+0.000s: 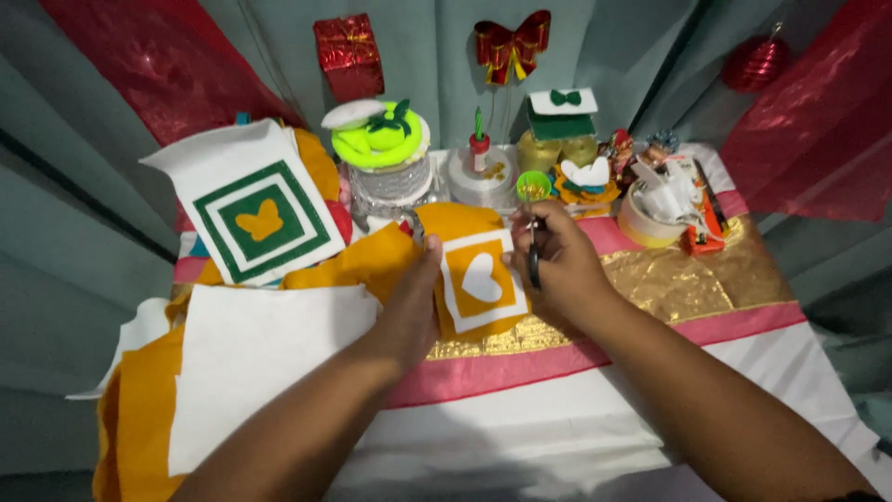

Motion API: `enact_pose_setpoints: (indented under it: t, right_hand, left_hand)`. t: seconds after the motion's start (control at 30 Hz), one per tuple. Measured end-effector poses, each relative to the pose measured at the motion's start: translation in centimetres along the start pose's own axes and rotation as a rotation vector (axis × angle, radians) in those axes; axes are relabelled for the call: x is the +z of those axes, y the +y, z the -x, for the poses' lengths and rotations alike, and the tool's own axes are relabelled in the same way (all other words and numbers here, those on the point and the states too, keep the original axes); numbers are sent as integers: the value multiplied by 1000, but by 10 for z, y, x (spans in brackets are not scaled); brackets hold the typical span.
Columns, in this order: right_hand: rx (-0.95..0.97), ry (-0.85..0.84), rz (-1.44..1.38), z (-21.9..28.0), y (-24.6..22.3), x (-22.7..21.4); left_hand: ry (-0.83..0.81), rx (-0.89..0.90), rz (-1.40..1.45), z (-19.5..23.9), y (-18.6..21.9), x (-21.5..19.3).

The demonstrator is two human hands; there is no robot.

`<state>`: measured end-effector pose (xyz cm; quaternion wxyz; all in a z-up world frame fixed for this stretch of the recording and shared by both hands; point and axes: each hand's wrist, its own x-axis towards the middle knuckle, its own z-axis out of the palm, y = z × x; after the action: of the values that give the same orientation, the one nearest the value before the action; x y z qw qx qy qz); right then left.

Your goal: Cutting and shaping a heart from yellow felt as part of a sewing or crafting project.

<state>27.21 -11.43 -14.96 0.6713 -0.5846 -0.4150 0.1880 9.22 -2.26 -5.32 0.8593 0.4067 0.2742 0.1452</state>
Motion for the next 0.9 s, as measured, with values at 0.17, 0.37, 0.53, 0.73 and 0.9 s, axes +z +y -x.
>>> enact_pose_setpoints:
  t: [0.17, 0.37, 0.53, 0.73, 0.9]
  right_hand:
    - [42, 114, -150, -1, -13, 2]
    - [142, 197, -303, 0, -45, 9]
    - [163, 195, -440, -6, -29, 9]
    - [133, 114, -305, -4, -41, -3]
    - [121, 113, -234, -11, -35, -6]
  left_hand:
    - [-39, 53, -39, -23, -18, -23]
    - [-64, 137, -35, -38, -31, -40]
    - [-91, 159, -125, -43, -33, -43]
    - [-108, 228, -161, -28, -30, -37]
    - [-178, 219, -135, -17, -28, -22]
